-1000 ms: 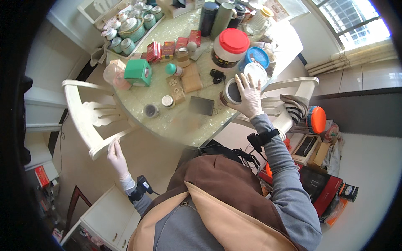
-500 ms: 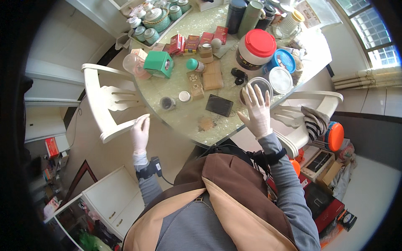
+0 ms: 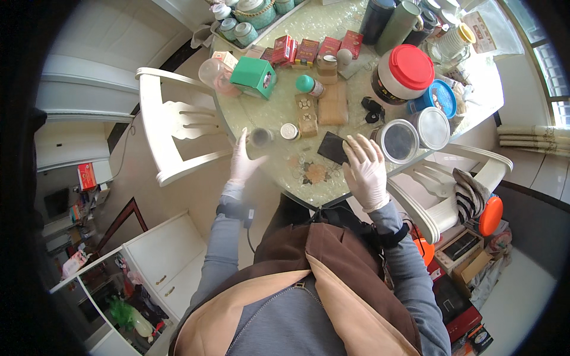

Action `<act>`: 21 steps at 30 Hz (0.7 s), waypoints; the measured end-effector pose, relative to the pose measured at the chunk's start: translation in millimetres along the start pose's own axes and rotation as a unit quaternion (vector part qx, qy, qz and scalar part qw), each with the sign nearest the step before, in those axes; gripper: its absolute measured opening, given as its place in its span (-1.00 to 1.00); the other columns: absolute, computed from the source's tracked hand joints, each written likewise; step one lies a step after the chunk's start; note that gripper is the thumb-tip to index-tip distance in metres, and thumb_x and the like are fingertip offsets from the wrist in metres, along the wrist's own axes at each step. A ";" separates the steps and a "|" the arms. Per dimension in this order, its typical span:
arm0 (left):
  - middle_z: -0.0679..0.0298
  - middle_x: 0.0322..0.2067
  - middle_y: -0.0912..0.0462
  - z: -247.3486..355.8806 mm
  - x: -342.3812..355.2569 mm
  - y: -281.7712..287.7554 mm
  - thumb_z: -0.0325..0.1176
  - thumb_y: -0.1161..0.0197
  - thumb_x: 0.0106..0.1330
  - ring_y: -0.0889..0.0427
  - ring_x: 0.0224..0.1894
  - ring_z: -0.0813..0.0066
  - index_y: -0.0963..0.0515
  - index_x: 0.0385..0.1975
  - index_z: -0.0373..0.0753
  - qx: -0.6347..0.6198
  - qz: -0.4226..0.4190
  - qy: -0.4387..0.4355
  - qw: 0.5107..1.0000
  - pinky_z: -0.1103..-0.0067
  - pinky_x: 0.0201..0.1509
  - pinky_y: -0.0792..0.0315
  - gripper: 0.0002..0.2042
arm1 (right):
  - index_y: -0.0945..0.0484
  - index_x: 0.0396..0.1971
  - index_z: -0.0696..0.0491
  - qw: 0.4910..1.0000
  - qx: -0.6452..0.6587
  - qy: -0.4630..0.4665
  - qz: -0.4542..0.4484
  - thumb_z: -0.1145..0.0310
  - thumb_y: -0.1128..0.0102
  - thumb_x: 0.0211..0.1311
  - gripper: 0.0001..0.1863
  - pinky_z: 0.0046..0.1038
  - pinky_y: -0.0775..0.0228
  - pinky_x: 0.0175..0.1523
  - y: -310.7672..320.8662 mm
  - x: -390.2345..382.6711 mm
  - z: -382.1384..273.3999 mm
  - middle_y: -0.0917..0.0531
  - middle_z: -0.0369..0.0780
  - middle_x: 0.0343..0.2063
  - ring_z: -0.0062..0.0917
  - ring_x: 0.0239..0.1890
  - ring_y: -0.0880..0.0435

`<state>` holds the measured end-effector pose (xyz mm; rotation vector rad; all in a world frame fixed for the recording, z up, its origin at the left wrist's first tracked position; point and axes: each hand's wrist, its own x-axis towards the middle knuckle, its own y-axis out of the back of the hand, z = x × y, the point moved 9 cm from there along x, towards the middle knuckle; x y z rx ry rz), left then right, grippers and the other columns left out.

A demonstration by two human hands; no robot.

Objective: The person wipes several containers with a cloth, closes their lids, and places them on a shelf. They handle a yellow-lidded tub, a white tub, a small jar, and a green-lidded bottle, wiping each before storing or setting aside.

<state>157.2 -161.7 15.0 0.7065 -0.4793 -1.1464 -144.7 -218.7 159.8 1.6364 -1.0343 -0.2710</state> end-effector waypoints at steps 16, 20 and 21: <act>0.31 -0.20 -0.54 31.9 45.8 2.4 -0.47 -0.29 0.12 -0.55 -0.17 0.53 -0.36 0.03 -0.25 -0.415 -0.281 -0.050 0.864 0.57 -0.06 -0.45 -0.56 | -0.56 -0.16 0.04 0.985 0.113 -0.133 -0.012 0.49 -0.25 -0.03 -0.66 -0.29 -0.35 0.08 -52.6 15.6 -48.3 -0.61 -0.20 -0.13 -0.27 -0.01 -0.53; 0.26 -0.19 -0.55 40.4 38.3 11.9 -0.29 -0.31 0.13 -0.56 -0.21 0.53 -0.34 0.03 -0.34 -0.464 -0.351 0.026 0.813 0.59 -0.13 -0.46 -0.51 | -0.52 -0.26 0.08 0.946 -0.093 -0.244 0.192 0.54 -0.26 -0.06 -0.71 -0.26 -0.36 0.05 35.7 -58.3 -20.2 -0.60 -0.12 -0.20 -0.21 -0.08 -0.55; 0.26 -0.19 -0.55 42.7 35.3 13.2 -0.23 -0.32 0.13 -0.56 -0.23 0.53 -0.34 0.03 -0.36 -0.472 -0.358 0.046 0.805 0.60 -0.16 -0.46 -0.48 | -0.52 -0.25 0.09 0.909 -0.148 -0.302 0.244 0.53 -0.24 0.00 -0.75 -0.25 -0.36 0.04 66.6 -88.2 -5.8 -0.58 -0.10 -0.23 -0.20 -0.11 -0.54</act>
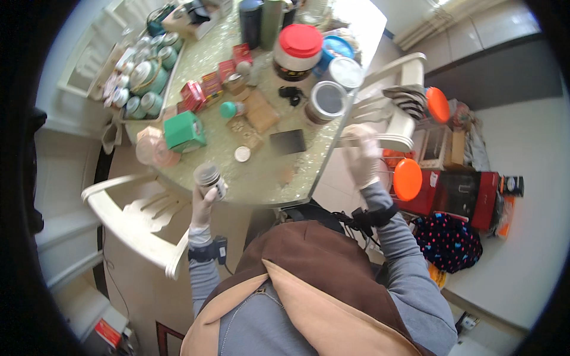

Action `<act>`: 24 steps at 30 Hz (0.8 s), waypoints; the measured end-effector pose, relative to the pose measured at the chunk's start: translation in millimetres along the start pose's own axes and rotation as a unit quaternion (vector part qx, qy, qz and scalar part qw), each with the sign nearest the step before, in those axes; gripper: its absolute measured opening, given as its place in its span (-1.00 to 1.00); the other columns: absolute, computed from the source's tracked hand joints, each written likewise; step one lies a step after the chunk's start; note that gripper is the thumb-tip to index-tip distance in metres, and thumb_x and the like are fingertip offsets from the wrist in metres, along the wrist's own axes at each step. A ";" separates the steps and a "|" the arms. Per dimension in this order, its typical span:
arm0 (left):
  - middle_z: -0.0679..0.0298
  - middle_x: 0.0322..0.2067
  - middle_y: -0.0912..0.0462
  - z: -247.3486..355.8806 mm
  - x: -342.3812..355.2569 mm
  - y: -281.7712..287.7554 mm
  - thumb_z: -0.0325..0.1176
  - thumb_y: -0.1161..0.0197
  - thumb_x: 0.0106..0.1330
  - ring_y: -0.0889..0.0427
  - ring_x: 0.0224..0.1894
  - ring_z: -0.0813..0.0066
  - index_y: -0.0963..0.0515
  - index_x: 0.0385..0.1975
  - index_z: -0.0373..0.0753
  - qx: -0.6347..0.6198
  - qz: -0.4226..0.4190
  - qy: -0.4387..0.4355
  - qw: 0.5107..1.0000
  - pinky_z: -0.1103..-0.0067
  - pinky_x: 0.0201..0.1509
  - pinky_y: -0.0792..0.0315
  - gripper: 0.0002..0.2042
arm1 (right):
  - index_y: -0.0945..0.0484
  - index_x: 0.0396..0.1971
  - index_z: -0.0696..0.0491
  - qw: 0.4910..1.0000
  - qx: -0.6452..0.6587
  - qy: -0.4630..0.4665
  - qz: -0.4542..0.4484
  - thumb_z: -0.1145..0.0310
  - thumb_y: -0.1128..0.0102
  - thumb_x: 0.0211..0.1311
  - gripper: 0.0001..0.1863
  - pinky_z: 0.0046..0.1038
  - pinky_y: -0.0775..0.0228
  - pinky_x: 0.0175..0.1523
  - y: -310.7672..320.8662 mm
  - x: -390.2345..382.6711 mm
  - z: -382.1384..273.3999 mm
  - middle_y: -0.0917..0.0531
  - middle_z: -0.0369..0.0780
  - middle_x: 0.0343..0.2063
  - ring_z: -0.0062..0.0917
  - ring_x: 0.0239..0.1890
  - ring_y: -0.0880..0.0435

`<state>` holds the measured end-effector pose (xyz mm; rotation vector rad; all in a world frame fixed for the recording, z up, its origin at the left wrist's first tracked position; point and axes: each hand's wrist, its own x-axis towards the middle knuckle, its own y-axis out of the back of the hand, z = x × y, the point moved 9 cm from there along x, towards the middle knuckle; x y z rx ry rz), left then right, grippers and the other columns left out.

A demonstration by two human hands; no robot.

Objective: The person wipes several containers with a cloth, closes their lids, and places them on a shelf. They handle a yellow-lidded tub, a white tub, a small jar, and a green-lidded bottle, wiping each before storing or setting aside.

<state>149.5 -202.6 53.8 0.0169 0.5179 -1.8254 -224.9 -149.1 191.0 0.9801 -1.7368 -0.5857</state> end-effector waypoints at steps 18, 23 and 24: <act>0.28 -0.19 -0.56 14.9 -19.4 -238.8 -0.45 -0.42 0.05 -0.55 -0.14 0.55 -0.32 0.07 -0.29 0.040 -0.154 0.014 0.987 0.56 -0.01 -0.44 -0.44 | -0.25 0.18 0.16 0.942 -0.046 -0.319 -0.097 -0.06 -0.41 -0.16 -0.07 -0.29 -0.37 0.06 48.8 36.2 350.1 -0.59 0.08 -0.11 -0.10 -0.05 -0.58; 0.31 -0.21 -0.56 9.1 -30.1 -299.0 -0.47 -0.42 0.05 -0.55 -0.15 0.55 -0.32 0.07 -0.28 0.105 -0.110 -0.029 0.988 0.57 0.01 -0.44 -0.44 | -0.54 -0.30 0.16 0.946 0.244 -0.215 0.001 0.35 -0.29 0.02 -0.74 -0.51 -0.43 -0.18 104.0 30.3 275.0 -0.65 -0.21 -0.46 -0.56 -0.38 -0.59; 0.32 -0.21 -0.56 12.9 -32.7 -308.7 -0.47 -0.42 0.04 -0.56 -0.14 0.54 -0.31 0.07 -0.28 0.129 -0.100 -0.048 0.985 0.56 0.03 -0.43 -0.43 | -0.53 -0.31 0.17 0.943 0.253 -0.217 0.013 0.38 -0.29 -0.02 -0.74 -0.47 -0.43 -0.15 117.8 23.5 256.7 -0.63 -0.18 -0.39 -0.49 -0.35 -0.59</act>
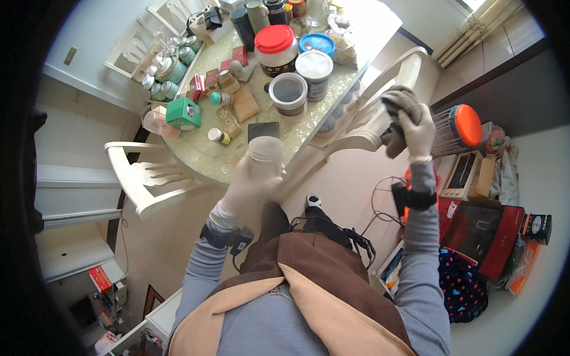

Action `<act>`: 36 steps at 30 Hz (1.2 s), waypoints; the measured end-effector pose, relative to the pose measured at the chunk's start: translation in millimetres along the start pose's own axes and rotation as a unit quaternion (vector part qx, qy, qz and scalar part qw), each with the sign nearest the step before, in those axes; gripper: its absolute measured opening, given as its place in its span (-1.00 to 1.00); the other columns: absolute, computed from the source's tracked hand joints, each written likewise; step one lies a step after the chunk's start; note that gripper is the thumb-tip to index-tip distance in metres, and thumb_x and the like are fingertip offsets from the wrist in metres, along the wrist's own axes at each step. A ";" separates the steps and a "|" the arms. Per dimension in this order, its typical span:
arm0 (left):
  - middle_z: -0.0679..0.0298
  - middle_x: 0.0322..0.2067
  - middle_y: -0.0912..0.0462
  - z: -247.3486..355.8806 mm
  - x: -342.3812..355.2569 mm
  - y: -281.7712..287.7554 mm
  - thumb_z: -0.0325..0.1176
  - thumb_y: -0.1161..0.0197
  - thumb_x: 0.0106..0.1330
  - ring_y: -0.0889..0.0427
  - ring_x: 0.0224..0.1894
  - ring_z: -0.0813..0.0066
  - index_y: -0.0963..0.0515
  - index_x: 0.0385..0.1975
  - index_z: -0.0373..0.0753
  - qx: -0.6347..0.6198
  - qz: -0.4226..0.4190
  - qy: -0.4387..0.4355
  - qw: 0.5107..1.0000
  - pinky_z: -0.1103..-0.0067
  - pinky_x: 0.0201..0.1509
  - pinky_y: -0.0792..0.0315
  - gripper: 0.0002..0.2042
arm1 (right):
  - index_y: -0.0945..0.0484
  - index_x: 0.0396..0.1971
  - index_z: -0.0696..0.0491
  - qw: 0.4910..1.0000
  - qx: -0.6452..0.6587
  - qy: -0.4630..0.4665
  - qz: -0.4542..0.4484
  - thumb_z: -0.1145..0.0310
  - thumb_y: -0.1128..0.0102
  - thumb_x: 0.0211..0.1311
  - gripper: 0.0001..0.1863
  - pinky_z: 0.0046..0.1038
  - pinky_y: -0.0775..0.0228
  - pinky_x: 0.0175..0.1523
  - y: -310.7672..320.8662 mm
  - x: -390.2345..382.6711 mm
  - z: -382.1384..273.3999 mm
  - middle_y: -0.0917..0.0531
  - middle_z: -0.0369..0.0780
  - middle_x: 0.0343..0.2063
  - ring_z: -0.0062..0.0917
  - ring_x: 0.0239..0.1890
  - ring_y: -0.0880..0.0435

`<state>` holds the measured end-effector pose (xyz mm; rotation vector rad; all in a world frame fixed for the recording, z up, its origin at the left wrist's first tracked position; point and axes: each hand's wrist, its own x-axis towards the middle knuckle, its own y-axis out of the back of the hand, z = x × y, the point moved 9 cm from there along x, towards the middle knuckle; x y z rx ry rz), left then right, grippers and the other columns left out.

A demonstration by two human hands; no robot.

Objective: The person wipes several containers with a cloth, closes their lids, and places them on a shelf. They handle a yellow-lidded tub, a white tub, a small jar, and a green-lidded bottle, wiping each before storing or setting aside.

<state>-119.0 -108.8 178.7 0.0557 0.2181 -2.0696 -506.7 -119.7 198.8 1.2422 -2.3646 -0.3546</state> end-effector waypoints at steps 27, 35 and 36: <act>0.23 -0.16 -0.50 76.9 -139.4 -2.0 -0.50 -0.30 -0.16 -0.48 -0.11 0.46 -0.40 0.00 -0.31 -0.078 -0.006 -0.120 0.990 0.55 -0.11 -0.43 -0.43 | -0.48 -0.24 0.27 0.853 0.438 0.256 -0.120 0.54 -0.24 -0.06 -0.69 -0.38 -0.47 -0.13 -114.6 -234.2 -278.7 -0.63 -0.08 -0.35 -0.36 -0.32 -0.61; 0.32 -0.11 -0.48 80.6 -147.9 22.9 -0.56 -0.19 0.17 -0.49 -0.17 0.53 -0.26 0.20 -0.26 -0.039 -0.004 -0.149 0.988 0.58 -0.07 -0.44 -0.46 | -0.34 0.11 0.24 0.839 0.410 0.067 -0.351 0.57 -0.31 0.01 -0.41 -0.50 -0.33 0.12 -174.5 -233.7 -288.0 -0.56 -0.17 -0.05 -0.56 0.01 -0.51; 0.32 -0.12 -0.48 76.9 -145.8 20.7 -0.56 -0.18 0.17 -0.50 -0.18 0.55 -0.26 0.19 -0.26 -0.063 -0.001 -0.137 0.989 0.59 -0.10 -0.45 -0.46 | -0.36 0.09 0.24 0.856 0.361 0.078 -0.362 0.56 -0.37 -0.03 -0.39 -0.52 -0.36 0.09 -176.9 -234.4 -287.6 -0.57 -0.17 -0.05 -0.57 -0.01 -0.53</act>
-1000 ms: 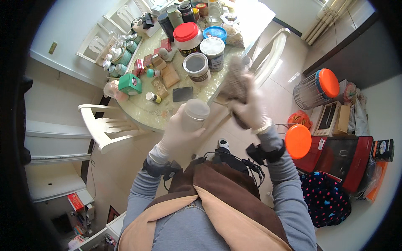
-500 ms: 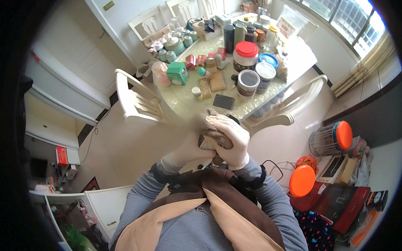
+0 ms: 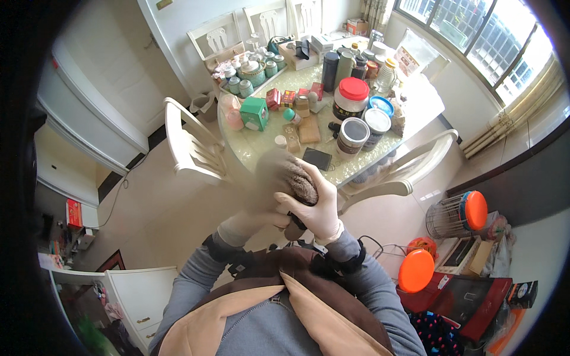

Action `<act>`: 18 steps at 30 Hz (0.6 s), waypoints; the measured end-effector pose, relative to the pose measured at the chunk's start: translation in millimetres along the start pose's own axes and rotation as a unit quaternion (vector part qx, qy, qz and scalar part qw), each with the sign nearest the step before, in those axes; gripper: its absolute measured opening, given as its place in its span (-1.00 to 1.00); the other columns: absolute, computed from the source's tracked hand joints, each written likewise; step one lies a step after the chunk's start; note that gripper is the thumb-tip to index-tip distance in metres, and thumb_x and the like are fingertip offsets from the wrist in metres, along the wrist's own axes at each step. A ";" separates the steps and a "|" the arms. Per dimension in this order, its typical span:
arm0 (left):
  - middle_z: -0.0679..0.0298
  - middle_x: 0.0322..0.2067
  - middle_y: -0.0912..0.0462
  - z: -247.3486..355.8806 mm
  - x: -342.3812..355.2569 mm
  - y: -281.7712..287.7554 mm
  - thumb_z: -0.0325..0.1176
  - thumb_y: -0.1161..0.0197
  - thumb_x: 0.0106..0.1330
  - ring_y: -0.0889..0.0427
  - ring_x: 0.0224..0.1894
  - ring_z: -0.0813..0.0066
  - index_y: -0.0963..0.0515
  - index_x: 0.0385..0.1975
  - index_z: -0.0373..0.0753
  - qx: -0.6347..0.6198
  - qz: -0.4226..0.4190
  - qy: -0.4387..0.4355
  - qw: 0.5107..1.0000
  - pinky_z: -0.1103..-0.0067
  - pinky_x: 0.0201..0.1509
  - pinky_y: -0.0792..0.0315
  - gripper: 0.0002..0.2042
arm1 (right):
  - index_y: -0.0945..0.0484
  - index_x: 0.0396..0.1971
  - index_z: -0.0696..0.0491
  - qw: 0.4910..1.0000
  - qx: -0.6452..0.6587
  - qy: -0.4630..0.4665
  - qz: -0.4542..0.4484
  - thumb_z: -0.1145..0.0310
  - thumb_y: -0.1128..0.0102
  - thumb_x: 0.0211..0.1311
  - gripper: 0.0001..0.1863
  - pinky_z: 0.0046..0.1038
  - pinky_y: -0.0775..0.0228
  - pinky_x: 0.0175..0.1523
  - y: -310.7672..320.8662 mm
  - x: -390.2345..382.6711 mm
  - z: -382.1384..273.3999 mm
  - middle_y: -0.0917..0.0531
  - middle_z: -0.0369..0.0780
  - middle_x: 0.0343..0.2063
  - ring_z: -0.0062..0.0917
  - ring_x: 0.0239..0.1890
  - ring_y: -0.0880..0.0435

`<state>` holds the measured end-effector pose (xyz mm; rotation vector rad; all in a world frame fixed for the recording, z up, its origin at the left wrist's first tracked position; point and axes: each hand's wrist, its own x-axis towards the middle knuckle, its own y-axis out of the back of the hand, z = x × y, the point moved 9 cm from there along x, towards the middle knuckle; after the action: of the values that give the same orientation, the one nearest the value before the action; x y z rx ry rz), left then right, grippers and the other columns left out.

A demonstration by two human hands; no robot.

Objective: The person wipes several containers with a cloth, closes their lids, and places them on a shelf. They handle a yellow-lidded tub, a white tub, a small jar, and a green-lidded bottle, wiping each before storing or setting aside.

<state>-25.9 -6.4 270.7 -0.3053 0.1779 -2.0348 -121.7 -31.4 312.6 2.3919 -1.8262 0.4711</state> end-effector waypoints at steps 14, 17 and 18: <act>0.28 -0.12 -0.50 -23.3 21.5 23.6 -0.38 -0.34 0.11 -0.52 -0.20 0.60 -0.26 0.10 -0.30 -0.004 0.052 -0.022 0.998 0.63 -0.15 -0.43 -0.44 | -0.44 -0.22 0.05 0.906 0.177 -0.319 0.216 0.04 0.09 0.35 -0.65 -0.44 -0.37 -0.34 97.7 -12.7 141.6 -0.52 -0.21 -0.44 -0.48 -0.46 -0.46; 0.25 0.03 -0.38 -32.4 21.3 35.5 -0.44 -0.25 0.19 -0.44 -0.01 0.58 -0.09 0.20 -0.30 0.016 0.062 0.009 0.998 0.60 0.03 -0.38 -0.39 | -0.50 -0.04 0.06 0.845 0.391 -0.237 0.276 -0.05 0.08 0.28 -0.50 -0.45 -0.44 -0.37 95.8 -6.3 120.4 -0.62 -0.23 -0.30 -0.49 -0.39 -0.56; 0.24 0.04 -0.37 -37.4 21.4 36.8 -0.45 -0.21 0.22 -0.43 0.02 0.57 -0.07 0.21 -0.30 0.014 0.068 0.033 0.997 0.60 0.07 -0.37 -0.41 | -0.50 -0.03 0.04 0.868 0.380 -0.140 0.286 -0.04 0.08 0.27 -0.51 -0.48 -0.44 -0.36 93.8 1.8 102.0 -0.62 -0.28 -0.28 -0.55 -0.36 -0.56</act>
<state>-15.0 -42.7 228.5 -0.2030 0.2057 -1.9130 -191.9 -85.6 206.1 2.3407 -2.9504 1.1304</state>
